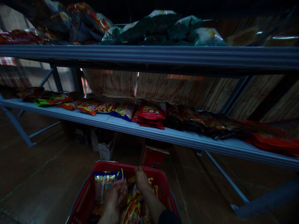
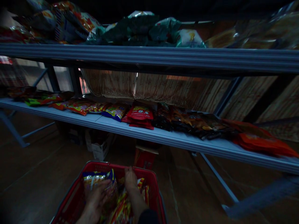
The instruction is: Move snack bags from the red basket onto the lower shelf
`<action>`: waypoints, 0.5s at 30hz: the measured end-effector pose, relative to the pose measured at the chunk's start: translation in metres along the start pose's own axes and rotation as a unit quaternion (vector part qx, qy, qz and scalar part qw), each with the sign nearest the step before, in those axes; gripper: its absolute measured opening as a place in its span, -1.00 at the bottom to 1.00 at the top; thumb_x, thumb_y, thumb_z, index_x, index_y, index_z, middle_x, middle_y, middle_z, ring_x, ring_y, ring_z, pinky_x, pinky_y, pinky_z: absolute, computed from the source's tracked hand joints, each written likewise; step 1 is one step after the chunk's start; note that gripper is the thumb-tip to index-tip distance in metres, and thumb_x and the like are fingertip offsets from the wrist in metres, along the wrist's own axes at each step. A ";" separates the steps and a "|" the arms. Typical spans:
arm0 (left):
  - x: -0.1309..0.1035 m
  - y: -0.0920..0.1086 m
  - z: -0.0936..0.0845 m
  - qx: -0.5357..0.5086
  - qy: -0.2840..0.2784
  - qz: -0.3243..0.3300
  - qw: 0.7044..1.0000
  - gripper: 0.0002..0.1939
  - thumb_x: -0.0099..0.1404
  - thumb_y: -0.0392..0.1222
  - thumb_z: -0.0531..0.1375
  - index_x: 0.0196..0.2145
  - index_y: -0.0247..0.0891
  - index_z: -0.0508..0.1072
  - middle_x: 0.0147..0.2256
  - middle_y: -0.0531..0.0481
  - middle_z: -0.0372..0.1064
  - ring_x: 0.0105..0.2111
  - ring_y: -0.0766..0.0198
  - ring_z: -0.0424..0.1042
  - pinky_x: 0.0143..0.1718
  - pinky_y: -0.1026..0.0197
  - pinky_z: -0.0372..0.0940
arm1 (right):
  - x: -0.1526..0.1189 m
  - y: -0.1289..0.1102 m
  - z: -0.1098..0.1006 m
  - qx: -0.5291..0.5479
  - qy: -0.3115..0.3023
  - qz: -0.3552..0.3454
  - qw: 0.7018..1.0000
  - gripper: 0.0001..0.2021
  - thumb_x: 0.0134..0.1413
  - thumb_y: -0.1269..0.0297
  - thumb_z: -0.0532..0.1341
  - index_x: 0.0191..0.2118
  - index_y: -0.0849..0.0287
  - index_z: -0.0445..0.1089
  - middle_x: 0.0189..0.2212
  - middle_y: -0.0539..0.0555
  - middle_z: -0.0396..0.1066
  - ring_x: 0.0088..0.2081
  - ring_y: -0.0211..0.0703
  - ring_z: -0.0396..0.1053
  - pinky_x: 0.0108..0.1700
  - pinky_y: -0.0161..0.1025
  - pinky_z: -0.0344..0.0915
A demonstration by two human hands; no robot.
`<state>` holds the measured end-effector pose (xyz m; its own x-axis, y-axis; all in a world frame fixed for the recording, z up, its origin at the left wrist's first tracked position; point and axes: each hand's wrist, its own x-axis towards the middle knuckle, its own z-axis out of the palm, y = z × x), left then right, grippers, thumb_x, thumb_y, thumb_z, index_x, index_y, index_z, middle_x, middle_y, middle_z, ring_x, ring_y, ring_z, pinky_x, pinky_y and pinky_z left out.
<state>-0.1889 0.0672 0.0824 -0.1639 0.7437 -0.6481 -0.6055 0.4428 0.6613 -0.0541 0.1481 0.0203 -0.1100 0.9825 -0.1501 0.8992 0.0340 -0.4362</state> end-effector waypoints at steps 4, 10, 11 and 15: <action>0.017 -0.014 -0.005 0.047 -0.013 -0.003 0.999 -0.95 0.05 -0.36 0.16 -0.46 -0.30 0.40 -0.44 -0.06 0.49 -0.45 0.28 0.49 -0.35 0.26 0.34 | -0.014 0.002 -0.010 -0.017 -0.009 0.028 0.999 -0.81 0.12 0.21 0.12 -0.19 0.16 0.35 -0.23 0.04 0.40 -0.25 -0.21 0.38 -0.22 -0.19 0.35; 0.025 -0.014 0.000 0.378 -0.024 0.337 0.862 -0.73 0.00 -0.28 0.17 -0.28 -0.24 0.47 -0.14 -0.14 0.42 -0.03 0.05 0.33 0.05 0.04 0.15 | -0.048 -0.002 -0.070 -0.019 0.039 -0.041 0.998 -0.74 0.14 0.42 -0.04 -0.20 0.09 0.36 -0.24 0.09 0.46 -0.20 -0.15 0.41 -0.21 -0.29 0.24; 0.023 -0.012 0.001 0.413 -0.038 0.390 0.822 -0.62 -0.02 -0.29 0.17 -0.17 -0.22 0.44 -0.01 -0.13 0.33 0.10 0.06 0.18 0.13 0.04 0.05 | -0.055 -0.003 -0.082 -0.016 0.041 -0.063 0.997 -0.75 0.13 0.42 -0.03 -0.21 0.07 0.37 -0.22 0.07 0.46 -0.17 -0.16 0.40 -0.19 -0.31 0.22; 0.017 -0.013 0.007 0.482 -0.132 0.424 0.755 -0.50 -0.05 -0.29 0.21 -0.07 -0.15 0.41 0.14 -0.05 0.17 0.24 0.12 -0.14 0.21 0.02 -0.13 | -0.083 -0.003 -0.121 -0.009 0.035 -0.122 0.992 -0.77 0.05 0.43 0.03 -0.28 0.06 0.40 -0.29 0.02 0.48 -0.23 -0.20 0.40 -0.20 -0.35 0.20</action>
<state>-0.1783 0.0774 0.0650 0.0646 0.9823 0.1756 0.4994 -0.1842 0.8466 0.0034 0.0886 0.1415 -0.2959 0.9550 0.0202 0.8567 0.2746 -0.4367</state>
